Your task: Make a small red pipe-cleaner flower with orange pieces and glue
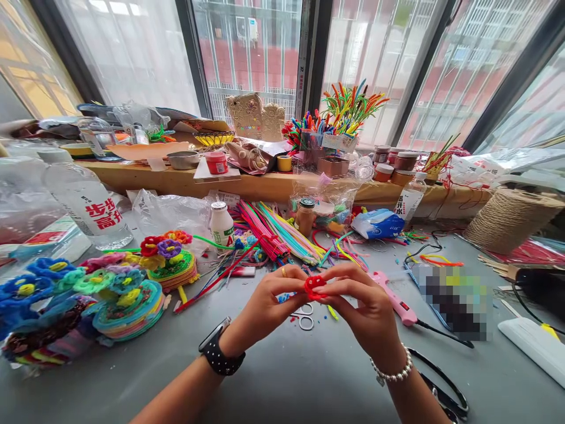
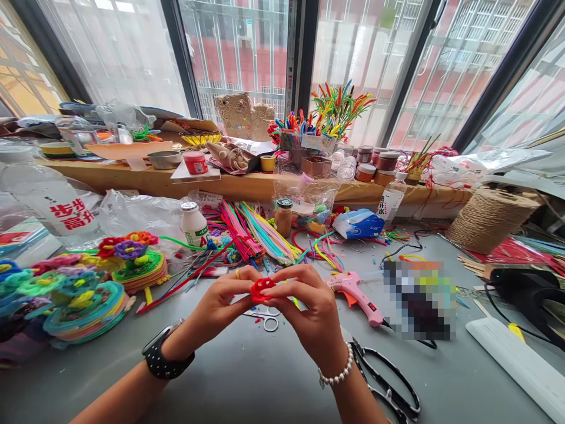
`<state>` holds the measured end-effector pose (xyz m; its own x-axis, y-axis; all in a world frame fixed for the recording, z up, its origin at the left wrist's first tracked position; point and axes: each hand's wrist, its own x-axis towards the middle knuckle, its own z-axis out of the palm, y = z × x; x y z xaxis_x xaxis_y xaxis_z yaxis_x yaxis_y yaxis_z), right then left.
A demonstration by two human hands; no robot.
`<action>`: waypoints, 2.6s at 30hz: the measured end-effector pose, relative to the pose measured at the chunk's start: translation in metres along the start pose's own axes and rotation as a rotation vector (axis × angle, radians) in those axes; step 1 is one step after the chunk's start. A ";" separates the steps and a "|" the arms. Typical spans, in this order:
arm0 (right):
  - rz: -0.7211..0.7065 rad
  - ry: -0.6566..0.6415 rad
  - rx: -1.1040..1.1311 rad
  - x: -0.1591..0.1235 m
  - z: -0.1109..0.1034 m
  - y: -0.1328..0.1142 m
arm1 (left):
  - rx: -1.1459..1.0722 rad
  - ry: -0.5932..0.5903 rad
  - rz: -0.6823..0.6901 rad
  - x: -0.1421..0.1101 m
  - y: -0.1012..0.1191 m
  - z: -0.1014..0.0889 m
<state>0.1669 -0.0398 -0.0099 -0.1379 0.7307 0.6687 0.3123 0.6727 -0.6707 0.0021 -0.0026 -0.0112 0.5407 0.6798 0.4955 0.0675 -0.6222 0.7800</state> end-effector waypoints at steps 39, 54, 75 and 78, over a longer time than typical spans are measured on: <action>-0.096 0.155 -0.329 -0.007 0.020 0.005 | 0.301 0.328 0.042 -0.008 -0.005 0.015; -0.146 0.180 -0.352 -0.008 0.018 0.006 | -0.280 0.221 -0.254 -0.004 0.000 0.020; -0.107 0.252 -0.370 -0.012 0.022 0.004 | 0.207 0.383 0.105 -0.005 0.001 0.017; -0.112 0.242 -0.367 -0.011 0.021 0.003 | 0.215 0.386 0.107 -0.006 0.002 0.017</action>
<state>0.1496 -0.0432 -0.0263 0.0203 0.5783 0.8156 0.6268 0.6282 -0.4610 0.0138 -0.0146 -0.0191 0.2042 0.6767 0.7074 0.2227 -0.7358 0.6396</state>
